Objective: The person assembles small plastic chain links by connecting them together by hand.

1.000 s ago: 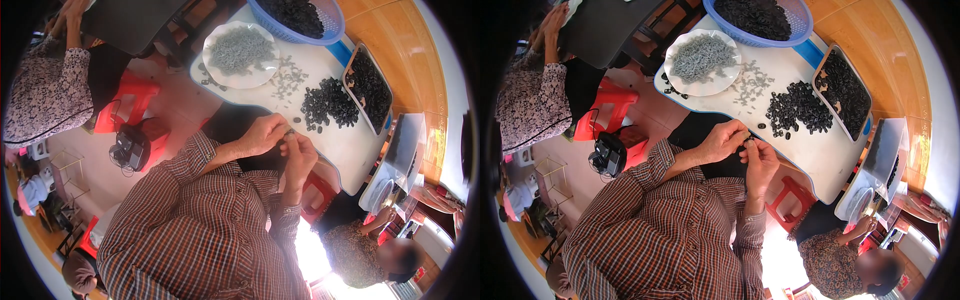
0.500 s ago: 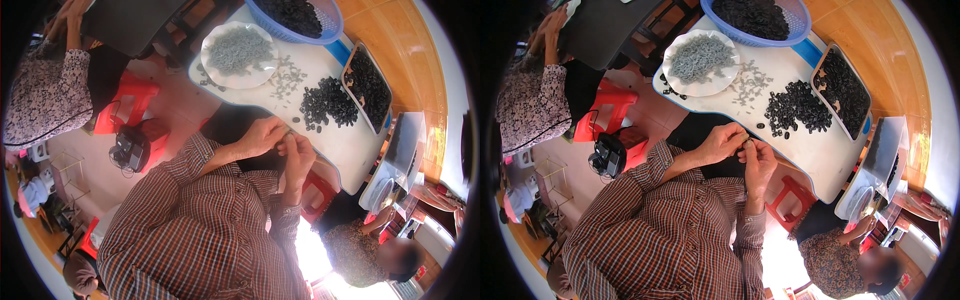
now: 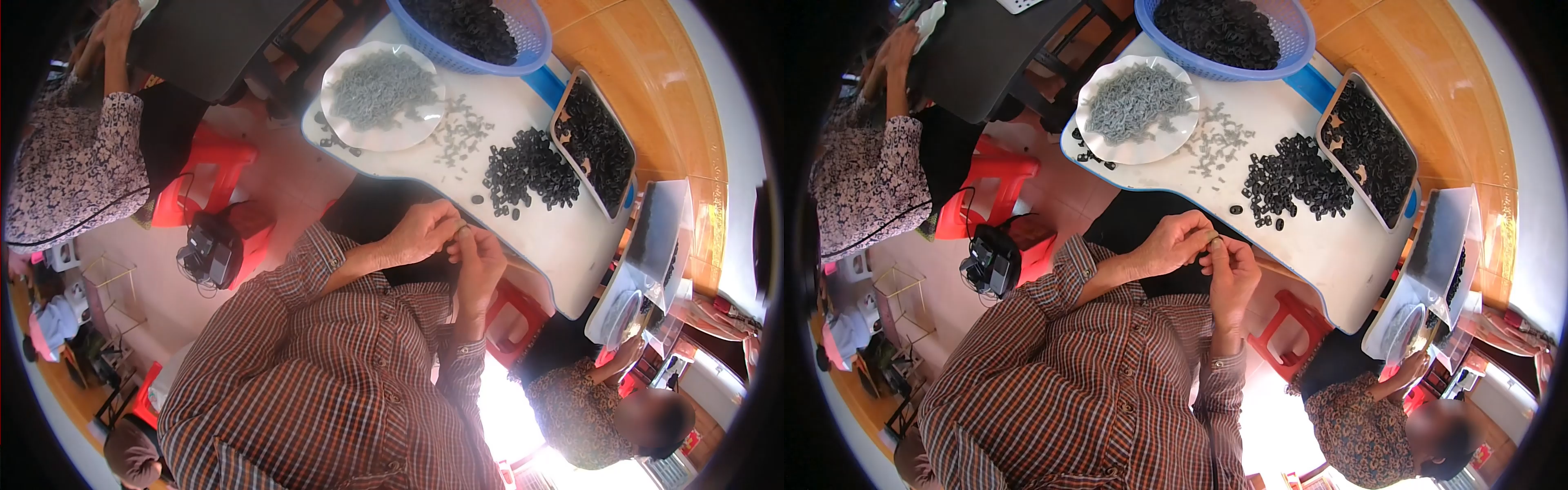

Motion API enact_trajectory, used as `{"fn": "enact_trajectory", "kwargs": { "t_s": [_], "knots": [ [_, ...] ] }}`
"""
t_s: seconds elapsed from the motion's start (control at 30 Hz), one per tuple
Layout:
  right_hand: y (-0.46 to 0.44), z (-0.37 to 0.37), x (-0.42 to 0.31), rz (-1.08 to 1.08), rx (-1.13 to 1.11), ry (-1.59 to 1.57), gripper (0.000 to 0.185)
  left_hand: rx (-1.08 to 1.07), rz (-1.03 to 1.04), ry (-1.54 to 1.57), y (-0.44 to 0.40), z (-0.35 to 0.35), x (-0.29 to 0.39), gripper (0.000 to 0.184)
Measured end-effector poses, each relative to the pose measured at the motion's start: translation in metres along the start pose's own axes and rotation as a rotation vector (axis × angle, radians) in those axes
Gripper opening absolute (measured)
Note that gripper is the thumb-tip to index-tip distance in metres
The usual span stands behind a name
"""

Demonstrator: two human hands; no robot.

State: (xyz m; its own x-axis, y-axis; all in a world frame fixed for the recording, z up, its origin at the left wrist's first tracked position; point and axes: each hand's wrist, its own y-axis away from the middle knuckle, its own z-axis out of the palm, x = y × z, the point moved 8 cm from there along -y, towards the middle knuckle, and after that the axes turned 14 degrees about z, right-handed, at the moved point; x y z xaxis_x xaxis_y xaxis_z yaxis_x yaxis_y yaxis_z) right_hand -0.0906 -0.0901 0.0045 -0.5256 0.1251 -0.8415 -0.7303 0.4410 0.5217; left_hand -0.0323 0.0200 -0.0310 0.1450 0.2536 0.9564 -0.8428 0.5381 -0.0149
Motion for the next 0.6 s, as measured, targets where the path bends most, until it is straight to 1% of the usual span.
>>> {"fn": "enact_trajectory", "kwargs": {
  "t_s": [0.1,0.17,0.3,0.37,0.4,0.43,0.5,0.53,0.6],
  "knots": [
    [0.001,0.000,-0.001,-0.019,0.022,0.011,0.013,0.033,0.006,0.066,-0.001,0.002,-0.002,0.017],
    [-0.001,-0.001,-0.003,-0.031,0.034,0.003,0.013,0.054,-0.085,0.120,-0.001,0.001,-0.001,0.016],
    [-0.004,-0.010,-0.002,-0.034,0.051,-0.031,0.013,0.110,-0.088,0.074,-0.003,-0.006,0.006,0.016],
    [-0.005,-0.018,0.004,-0.020,0.076,-0.050,0.014,0.134,0.026,-0.170,-0.007,-0.020,0.012,0.015],
    [-0.006,-0.023,0.006,-0.028,0.091,-0.048,0.014,0.152,0.171,-0.284,-0.010,-0.024,0.018,0.013],
    [-0.007,-0.027,0.007,-0.036,0.106,-0.045,0.014,0.150,0.172,-0.286,-0.009,-0.024,0.013,0.013],
    [-0.008,-0.031,0.011,-0.038,0.106,-0.061,0.015,0.134,0.283,-0.436,-0.008,-0.023,0.020,0.011],
    [-0.009,-0.032,0.011,-0.039,0.107,-0.076,0.015,0.132,0.284,-0.438,-0.008,-0.022,0.019,0.011],
    [-0.009,-0.033,0.012,-0.039,0.114,-0.081,0.015,0.129,0.430,-0.581,-0.008,-0.016,0.030,0.015]
  ]
}}
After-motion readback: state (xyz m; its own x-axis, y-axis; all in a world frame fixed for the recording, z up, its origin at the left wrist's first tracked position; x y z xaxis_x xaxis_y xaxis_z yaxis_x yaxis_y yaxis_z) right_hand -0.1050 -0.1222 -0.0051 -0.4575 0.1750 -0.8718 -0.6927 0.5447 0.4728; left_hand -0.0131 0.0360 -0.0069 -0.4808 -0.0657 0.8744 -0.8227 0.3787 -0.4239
